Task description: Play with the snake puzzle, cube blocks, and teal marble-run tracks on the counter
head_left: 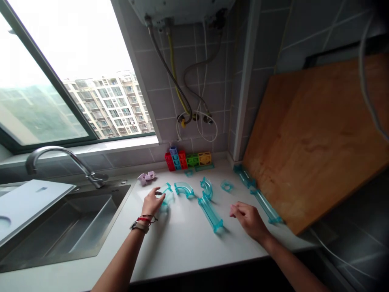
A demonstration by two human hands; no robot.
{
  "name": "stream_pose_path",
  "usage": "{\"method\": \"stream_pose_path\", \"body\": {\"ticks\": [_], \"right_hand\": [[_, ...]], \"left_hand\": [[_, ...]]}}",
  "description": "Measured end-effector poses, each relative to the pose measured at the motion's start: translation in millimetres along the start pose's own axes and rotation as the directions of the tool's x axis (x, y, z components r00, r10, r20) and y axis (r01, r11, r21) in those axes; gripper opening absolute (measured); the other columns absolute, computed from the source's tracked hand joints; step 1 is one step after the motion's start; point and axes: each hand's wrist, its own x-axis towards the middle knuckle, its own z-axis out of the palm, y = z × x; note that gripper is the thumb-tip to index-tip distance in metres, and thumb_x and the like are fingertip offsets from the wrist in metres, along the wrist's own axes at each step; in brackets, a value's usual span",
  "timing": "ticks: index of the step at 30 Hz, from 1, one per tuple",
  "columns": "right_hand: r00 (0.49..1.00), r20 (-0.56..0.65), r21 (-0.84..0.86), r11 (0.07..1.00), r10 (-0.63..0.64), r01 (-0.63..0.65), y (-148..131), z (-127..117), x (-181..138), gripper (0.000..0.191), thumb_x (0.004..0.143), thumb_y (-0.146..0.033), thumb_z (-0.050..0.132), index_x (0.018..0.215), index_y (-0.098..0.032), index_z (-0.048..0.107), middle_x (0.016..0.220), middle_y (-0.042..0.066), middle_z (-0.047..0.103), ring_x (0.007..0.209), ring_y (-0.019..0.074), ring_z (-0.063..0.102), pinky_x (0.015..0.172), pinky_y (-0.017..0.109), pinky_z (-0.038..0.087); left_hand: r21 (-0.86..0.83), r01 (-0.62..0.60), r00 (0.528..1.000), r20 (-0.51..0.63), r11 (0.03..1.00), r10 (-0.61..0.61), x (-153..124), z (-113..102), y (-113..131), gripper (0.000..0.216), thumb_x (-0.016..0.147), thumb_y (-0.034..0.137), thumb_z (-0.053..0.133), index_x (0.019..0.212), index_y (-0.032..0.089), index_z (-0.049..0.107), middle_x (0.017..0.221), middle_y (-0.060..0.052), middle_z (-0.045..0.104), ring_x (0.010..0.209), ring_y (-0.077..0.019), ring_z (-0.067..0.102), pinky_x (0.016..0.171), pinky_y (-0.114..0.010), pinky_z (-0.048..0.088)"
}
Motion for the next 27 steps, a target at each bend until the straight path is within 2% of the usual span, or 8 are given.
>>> {"method": "stream_pose_path", "body": {"ticks": [5,8,10,13,17,21,24,27], "right_hand": [[0.971,0.207,-0.138,0.980,-0.116,0.146,-58,59,93,0.023,0.092,-0.037,0.063,0.100,-0.022,0.079,0.099,0.007,0.077,0.085,0.0229,0.071,0.080,0.032,0.053],[0.968,0.242,-0.237,0.963,-0.073,0.131,-65,114,144,0.032,0.080,-0.032,0.075,0.111,-0.023,0.077,0.112,0.009,0.075,0.095,0.0245,0.070,0.087,0.032,0.051],[0.972,0.236,-0.275,0.958,-0.018,0.084,-61,148,167,0.039,0.069,-0.026,0.082,0.108,-0.022,0.077,0.114,0.011,0.075,0.102,0.0277,0.069,0.088,0.033,0.050],[0.969,0.227,-0.307,0.951,0.093,-0.019,-48,182,184,0.035,0.055,-0.017,0.088,0.088,-0.022,0.077,0.099,0.011,0.078,0.098,0.0312,0.071,0.081,0.034,0.051],[0.964,0.190,-0.254,0.958,0.185,-0.133,-33,192,192,0.032,0.053,-0.016,0.087,0.082,-0.022,0.074,0.086,0.009,0.078,0.094,0.0323,0.071,0.077,0.035,0.052],[0.958,0.174,-0.085,0.972,0.229,-0.217,-29,186,193,0.031,0.071,-0.030,0.078,0.100,-0.020,0.072,0.094,0.009,0.077,0.093,0.0262,0.071,0.074,0.032,0.053],[0.928,0.259,0.053,0.955,0.269,-0.292,-34,186,186,0.034,0.080,-0.035,0.071,0.109,-0.018,0.069,0.095,0.007,0.076,0.081,0.0202,0.071,0.062,0.027,0.053],[0.884,0.362,0.122,0.925,0.295,-0.359,-40,188,175,0.037,0.076,-0.036,0.075,0.108,-0.018,0.068,0.092,0.006,0.076,0.072,0.0182,0.069,0.054,0.024,0.050]], "left_hand": [[-0.432,0.021,0.996,-0.067,0.901,-0.056,-2,17,-11,0.056,0.083,0.050,0.072,0.125,0.018,0.054,0.122,-0.016,0.068,0.099,-0.0282,0.075,0.082,-0.043,0.061],[-0.615,0.029,0.998,-0.032,0.788,-0.061,-3,31,-11,0.055,0.080,0.051,0.074,0.119,0.019,0.050,0.121,-0.014,0.066,0.101,-0.0274,0.075,0.080,-0.041,0.063],[-0.688,0.041,0.998,-0.002,0.724,-0.058,-4,37,-13,0.056,0.074,0.048,0.080,0.113,0.020,0.051,0.114,-0.010,0.066,0.098,-0.0267,0.076,0.081,-0.041,0.063],[-0.752,0.066,0.997,0.033,0.656,-0.064,-6,39,-16,0.056,0.071,0.046,0.085,0.108,0.020,0.052,0.109,-0.008,0.066,0.093,-0.0255,0.076,0.080,-0.041,0.064],[-0.791,0.103,0.995,0.076,0.604,-0.070,-7,41,-17,0.057,0.072,0.042,0.087,0.111,0.020,0.052,0.110,-0.008,0.067,0.090,-0.0245,0.076,0.076,-0.038,0.064],[-0.816,0.166,0.985,0.163,0.553,-0.056,-11,43,-10,0.057,0.076,0.047,0.084,0.114,0.022,0.051,0.116,-0.012,0.069,0.089,-0.0277,0.077,0.069,-0.040,0.064],[-0.824,0.207,0.973,0.230,0.527,-0.024,-16,44,-4,0.055,0.076,0.048,0.085,0.112,0.022,0.053,0.116,-0.012,0.070,0.090,-0.0293,0.078,0.069,-0.041,0.064],[-0.821,0.234,0.961,0.278,0.521,0.007,-20,43,0,0.054,0.075,0.047,0.086,0.111,0.020,0.056,0.114,-0.013,0.072,0.090,-0.0292,0.078,0.071,-0.041,0.065]]}}
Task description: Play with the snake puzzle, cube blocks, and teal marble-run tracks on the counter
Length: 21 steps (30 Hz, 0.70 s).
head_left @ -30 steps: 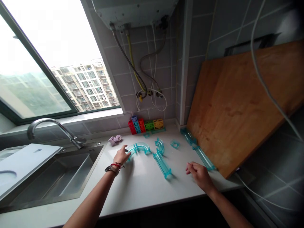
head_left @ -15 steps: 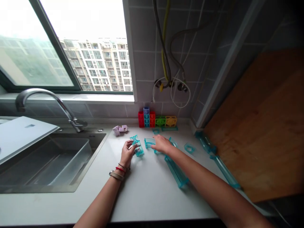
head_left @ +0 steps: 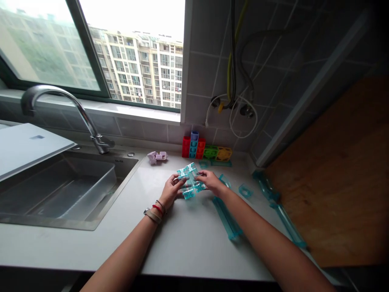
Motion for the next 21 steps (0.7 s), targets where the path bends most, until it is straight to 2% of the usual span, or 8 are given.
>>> {"method": "stream_pose_path", "body": {"ticks": [3,6,8,10,12,15,18,21], "right_hand": [[0.999,0.052,0.041,0.999,0.017,-0.019,-2,6,-11,0.037,0.073,-0.038,0.078,0.103,-0.018,0.068,0.092,0.005,0.074,0.074,0.0180,0.068,0.053,0.022,0.048],[0.999,0.047,0.053,0.999,0.008,-0.010,-6,6,-20,0.041,0.072,-0.044,0.080,0.101,-0.019,0.066,0.091,0.004,0.072,0.075,0.0181,0.069,0.053,0.022,0.047],[1.000,0.009,0.035,0.999,-0.016,0.015,-11,-2,-26,0.045,0.072,-0.048,0.081,0.102,-0.018,0.064,0.090,0.004,0.071,0.075,0.0176,0.068,0.053,0.021,0.047],[0.998,-0.048,-0.014,0.999,-0.047,0.046,-15,-20,-33,0.046,0.074,-0.050,0.079,0.105,-0.018,0.064,0.090,0.003,0.070,0.075,0.0166,0.067,0.054,0.021,0.048],[0.991,-0.111,-0.095,0.993,-0.076,0.066,-18,-52,-40,0.044,0.077,-0.048,0.078,0.106,-0.019,0.065,0.093,0.003,0.070,0.077,0.0159,0.066,0.054,0.021,0.049],[0.975,-0.204,-0.259,0.965,-0.085,0.030,-18,-118,-56,0.037,0.076,-0.043,0.081,0.099,-0.018,0.067,0.086,0.001,0.068,0.076,0.0151,0.066,0.053,0.018,0.048],[0.959,-0.283,-0.409,0.907,-0.019,-0.103,-10,-186,-74,0.035,0.074,-0.043,0.085,0.085,-0.017,0.064,0.069,-0.001,0.065,0.061,0.0143,0.065,0.047,0.019,0.046],[0.930,-0.362,-0.529,0.809,0.058,-0.257,3,-235,-89,0.037,0.076,-0.046,0.084,0.073,-0.018,0.060,0.054,0.000,0.063,0.050,0.0160,0.064,0.044,0.021,0.044]], "left_hand": [[0.004,0.010,1.000,0.023,1.000,-0.010,-3,3,2,0.055,0.075,0.046,0.087,0.112,0.019,0.057,0.113,-0.014,0.073,0.091,-0.0293,0.077,0.073,-0.041,0.065],[0.002,0.018,0.998,0.053,1.000,-0.019,-6,5,6,0.055,0.076,0.045,0.087,0.115,0.019,0.057,0.118,-0.015,0.073,0.093,-0.0290,0.077,0.077,-0.043,0.064],[0.001,0.027,0.997,0.068,1.000,-0.027,-7,6,9,0.055,0.076,0.045,0.086,0.115,0.019,0.057,0.121,-0.017,0.072,0.092,-0.0287,0.077,0.076,-0.043,0.064],[0.004,0.032,0.997,0.068,0.999,-0.032,-7,7,10,0.053,0.076,0.044,0.086,0.114,0.019,0.058,0.124,-0.017,0.071,0.090,-0.0277,0.077,0.073,-0.041,0.064],[0.011,0.030,0.998,0.056,0.999,-0.031,-6,7,10,0.050,0.076,0.043,0.086,0.111,0.018,0.060,0.122,-0.015,0.071,0.086,-0.0247,0.076,0.070,-0.039,0.064],[0.033,0.038,0.998,0.044,0.999,-0.039,-4,6,7,0.046,0.075,0.042,0.086,0.105,0.015,0.063,0.104,-0.010,0.073,0.077,-0.0212,0.074,0.066,-0.035,0.064],[0.064,0.050,0.998,0.041,0.997,-0.053,-4,5,5,0.045,0.074,0.041,0.086,0.101,0.014,0.064,0.088,-0.006,0.071,0.072,-0.0206,0.072,0.062,-0.033,0.063],[0.081,0.058,0.997,0.038,0.995,-0.061,-4,3,6,0.044,0.074,0.041,0.086,0.102,0.014,0.064,0.086,-0.005,0.071,0.072,-0.0203,0.072,0.063,-0.033,0.062]]}}
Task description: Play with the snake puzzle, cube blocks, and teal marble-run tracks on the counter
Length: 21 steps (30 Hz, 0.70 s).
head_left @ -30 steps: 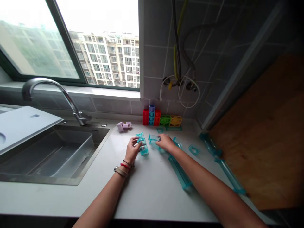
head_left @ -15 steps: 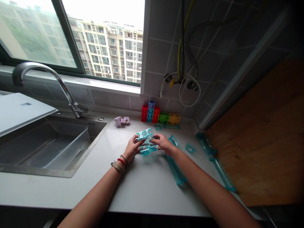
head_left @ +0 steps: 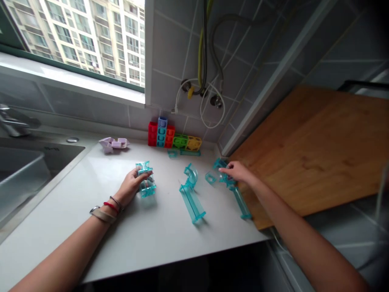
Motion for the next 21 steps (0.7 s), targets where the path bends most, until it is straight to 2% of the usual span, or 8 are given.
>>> {"method": "stream_pose_path", "body": {"ticks": [4,8,12,15,18,21], "right_hand": [[0.996,-0.066,-0.224,0.972,0.052,-0.066,26,-16,13,0.039,0.084,-0.048,0.076,0.064,-0.017,0.063,0.057,0.005,0.069,0.055,0.0179,0.069,0.051,0.023,0.046],[0.994,-0.082,-0.378,0.921,0.071,-0.097,23,-9,41,0.045,0.088,-0.053,0.068,0.062,-0.016,0.069,0.060,0.009,0.072,0.063,0.0217,0.073,0.058,0.025,0.049],[0.992,-0.077,-0.468,0.875,0.098,-0.122,14,7,69,0.044,0.084,-0.057,0.070,0.078,-0.014,0.076,0.072,0.012,0.076,0.074,0.0254,0.077,0.064,0.027,0.053],[0.992,-0.072,-0.528,0.839,0.109,-0.130,9,19,82,0.048,0.081,-0.057,0.073,0.096,-0.012,0.078,0.092,0.017,0.079,0.093,0.0298,0.077,0.072,0.029,0.055],[0.993,-0.063,-0.586,0.802,0.101,-0.119,6,27,86,0.054,0.079,-0.055,0.077,0.113,-0.014,0.076,0.116,0.021,0.076,0.110,0.0333,0.073,0.081,0.032,0.055],[0.995,-0.062,-0.639,0.762,0.085,-0.104,5,34,84,0.056,0.080,-0.054,0.076,0.120,-0.015,0.074,0.124,0.023,0.073,0.115,0.0367,0.070,0.087,0.038,0.055]], "left_hand": [[0.006,0.015,1.000,-0.002,1.000,-0.015,0,-1,1,0.048,0.073,0.042,0.086,0.105,0.013,0.065,0.088,-0.008,0.073,0.071,-0.0231,0.074,0.064,-0.036,0.063],[0.016,0.030,1.000,0.007,0.999,-0.030,-1,0,4,0.049,0.075,0.043,0.085,0.108,0.014,0.064,0.089,-0.009,0.074,0.071,-0.0249,0.075,0.063,-0.037,0.063],[0.032,0.041,0.999,0.014,0.999,-0.041,-3,3,7,0.049,0.075,0.044,0.085,0.108,0.014,0.064,0.089,-0.009,0.074,0.072,-0.0260,0.076,0.063,-0.038,0.063],[0.031,0.042,0.999,0.027,0.999,-0.043,-3,3,8,0.049,0.075,0.045,0.084,0.108,0.014,0.064,0.088,-0.009,0.074,0.072,-0.0265,0.076,0.064,-0.040,0.064],[0.028,0.032,0.999,0.034,0.999,-0.033,-3,3,8,0.049,0.075,0.044,0.084,0.108,0.014,0.064,0.088,-0.008,0.074,0.072,-0.0262,0.076,0.065,-0.040,0.064],[0.033,0.033,0.999,0.037,0.999,-0.034,-3,3,7,0.048,0.076,0.044,0.084,0.107,0.014,0.064,0.090,-0.009,0.074,0.072,-0.0257,0.076,0.065,-0.040,0.064]]}}
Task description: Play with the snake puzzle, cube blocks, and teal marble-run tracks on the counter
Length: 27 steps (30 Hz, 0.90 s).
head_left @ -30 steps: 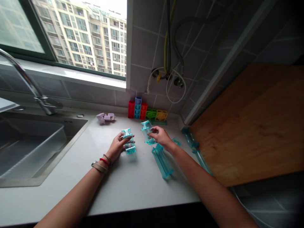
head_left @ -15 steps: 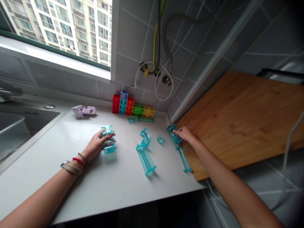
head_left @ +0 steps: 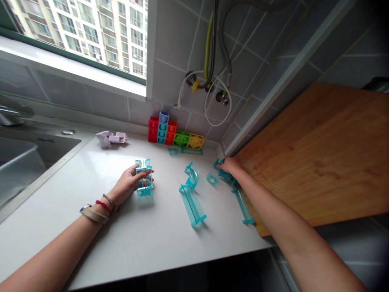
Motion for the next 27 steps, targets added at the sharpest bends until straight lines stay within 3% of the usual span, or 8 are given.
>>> {"method": "stream_pose_path", "body": {"ticks": [10,14,17,20,24,27], "right_hand": [[0.990,-0.094,-0.078,0.992,-0.105,0.098,-1,4,-27,0.054,0.093,-0.057,0.061,0.120,-0.011,0.072,0.122,0.025,0.072,0.116,0.0350,0.069,0.091,0.038,0.053],[0.965,-0.075,-0.056,0.968,-0.250,0.246,-6,-2,-37,0.038,0.101,-0.045,0.053,0.120,-0.017,0.072,0.123,0.017,0.073,0.118,0.0279,0.068,0.093,0.031,0.049],[0.930,0.013,-0.029,0.929,-0.368,0.368,-14,-4,-46,0.030,0.094,-0.044,0.065,0.110,-0.020,0.076,0.116,0.012,0.076,0.110,0.0256,0.070,0.090,0.027,0.048],[0.895,0.063,0.009,0.897,-0.442,0.443,-25,-5,-55,0.034,0.087,-0.042,0.075,0.113,-0.020,0.076,0.119,0.012,0.074,0.110,0.0253,0.069,0.090,0.025,0.047],[0.886,0.034,0.087,0.884,-0.463,0.459,-49,-10,-67,0.038,0.099,-0.047,0.059,0.121,-0.020,0.071,0.124,0.012,0.072,0.114,0.0232,0.067,0.095,0.025,0.046],[0.903,0.029,0.142,0.896,-0.429,0.421,-71,-11,-75,0.056,0.097,-0.064,0.054,0.132,-0.021,0.063,0.122,0.011,0.074,0.109,0.0244,0.069,0.089,0.027,0.049]], "left_hand": [[0.035,-0.008,1.000,-0.005,0.999,0.008,0,1,-1,0.048,0.076,0.045,0.084,0.107,0.014,0.065,0.090,-0.010,0.075,0.073,-0.0259,0.076,0.066,-0.042,0.064],[0.024,-0.006,1.000,-0.016,1.000,0.006,0,1,-2,0.049,0.075,0.045,0.084,0.107,0.014,0.065,0.089,-0.009,0.075,0.072,-0.0256,0.075,0.065,-0.041,0.064],[0.019,0.000,1.000,-0.016,1.000,0.000,1,0,-3,0.047,0.076,0.045,0.084,0.107,0.014,0.065,0.091,-0.009,0.074,0.073,-0.0241,0.075,0.065,-0.039,0.064],[0.005,-0.006,1.000,-0.016,1.000,0.006,2,0,-3,0.046,0.076,0.044,0.084,0.106,0.015,0.065,0.093,-0.009,0.074,0.074,-0.0228,0.074,0.066,-0.037,0.064],[0.012,-0.055,0.998,-0.017,0.998,0.055,0,3,0,0.044,0.074,0.045,0.085,0.103,0.016,0.066,0.098,-0.008,0.072,0.076,-0.0204,0.072,0.065,-0.033,0.063],[0.017,-0.074,0.997,-0.011,0.997,0.075,-1,5,3,0.044,0.073,0.044,0.086,0.101,0.017,0.067,0.099,-0.006,0.071,0.076,-0.0182,0.071,0.064,-0.029,0.061]]}}
